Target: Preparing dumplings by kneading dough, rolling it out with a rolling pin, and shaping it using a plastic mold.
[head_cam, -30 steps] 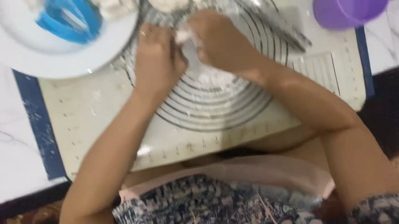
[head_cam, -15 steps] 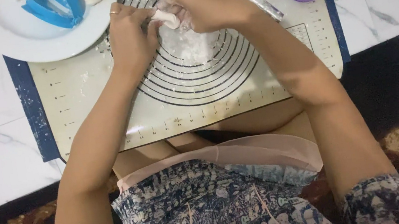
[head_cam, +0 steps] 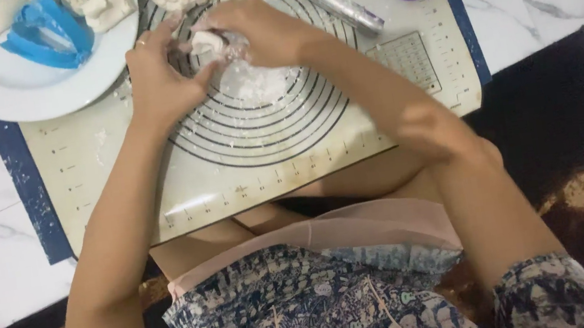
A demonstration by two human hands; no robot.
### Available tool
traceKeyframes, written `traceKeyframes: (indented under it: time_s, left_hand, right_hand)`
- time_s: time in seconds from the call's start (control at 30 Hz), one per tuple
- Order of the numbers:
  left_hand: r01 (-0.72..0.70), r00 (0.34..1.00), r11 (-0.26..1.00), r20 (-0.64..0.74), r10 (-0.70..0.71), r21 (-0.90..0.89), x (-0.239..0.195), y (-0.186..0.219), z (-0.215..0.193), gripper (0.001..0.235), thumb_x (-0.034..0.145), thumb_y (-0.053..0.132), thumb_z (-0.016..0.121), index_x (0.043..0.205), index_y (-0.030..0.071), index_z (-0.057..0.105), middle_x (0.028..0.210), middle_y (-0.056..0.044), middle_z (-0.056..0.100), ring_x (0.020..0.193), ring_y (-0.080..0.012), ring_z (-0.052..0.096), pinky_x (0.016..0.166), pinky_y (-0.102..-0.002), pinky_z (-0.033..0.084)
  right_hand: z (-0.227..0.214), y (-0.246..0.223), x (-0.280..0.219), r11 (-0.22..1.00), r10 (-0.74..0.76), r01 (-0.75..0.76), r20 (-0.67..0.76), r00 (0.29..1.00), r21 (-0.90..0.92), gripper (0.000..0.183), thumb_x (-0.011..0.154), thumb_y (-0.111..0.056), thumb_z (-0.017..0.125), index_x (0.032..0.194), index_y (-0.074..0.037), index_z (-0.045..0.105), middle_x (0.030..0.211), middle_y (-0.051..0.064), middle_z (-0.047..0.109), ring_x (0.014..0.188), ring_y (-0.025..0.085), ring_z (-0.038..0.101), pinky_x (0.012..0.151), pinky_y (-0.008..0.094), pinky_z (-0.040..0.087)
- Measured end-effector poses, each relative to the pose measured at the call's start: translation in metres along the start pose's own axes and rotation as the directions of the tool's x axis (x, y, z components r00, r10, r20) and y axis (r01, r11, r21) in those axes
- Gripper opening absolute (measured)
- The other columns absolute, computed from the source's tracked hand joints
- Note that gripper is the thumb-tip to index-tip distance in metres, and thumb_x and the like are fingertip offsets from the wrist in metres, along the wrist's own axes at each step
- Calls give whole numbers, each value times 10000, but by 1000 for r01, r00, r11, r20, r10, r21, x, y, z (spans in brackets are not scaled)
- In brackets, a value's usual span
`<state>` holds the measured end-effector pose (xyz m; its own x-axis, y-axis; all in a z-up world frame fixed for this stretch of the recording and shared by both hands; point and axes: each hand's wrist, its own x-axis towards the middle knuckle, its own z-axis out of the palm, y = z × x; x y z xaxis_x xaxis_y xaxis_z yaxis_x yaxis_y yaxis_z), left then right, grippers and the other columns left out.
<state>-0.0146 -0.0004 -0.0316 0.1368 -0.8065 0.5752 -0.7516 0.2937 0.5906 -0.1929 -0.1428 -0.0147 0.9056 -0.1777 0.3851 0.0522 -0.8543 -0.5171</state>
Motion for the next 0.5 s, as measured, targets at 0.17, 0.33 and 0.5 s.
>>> traceKeyframes:
  time_s: [0.17,0.33,0.5]
  left_hand:
    - [69,995,997,69,-72,37,8,-2,1,633,730,75,948,1246,-159,666,889,-226,706,710,-246,690,606,-319,518]
    - [89,994,996,69,-90,17,10,-9,2,565,745,13,912,1246,-121,689,817,-168,691,647,-218,596,606,-309,482]
    - [30,999,999,37,-31,36,5,-14,7,533,766,-34,923,1218,-153,664,875,-197,688,677,-222,666,618,-308,507]
  right_hand:
    - [22,10,1,994,-30,20,-88,996,-105,518,665,125,698,1157,-30,650,1106,104,700,1019,314,647,948,414,528]
    - [22,18,3,995,-55,49,-72,996,-82,489,731,79,727,1204,-15,648,1144,136,652,1030,314,628,908,384,537]
    - [22,22,2,981,-136,125,-66,989,-147,424,774,55,745,1180,5,632,1119,145,651,1021,318,623,913,381,537]
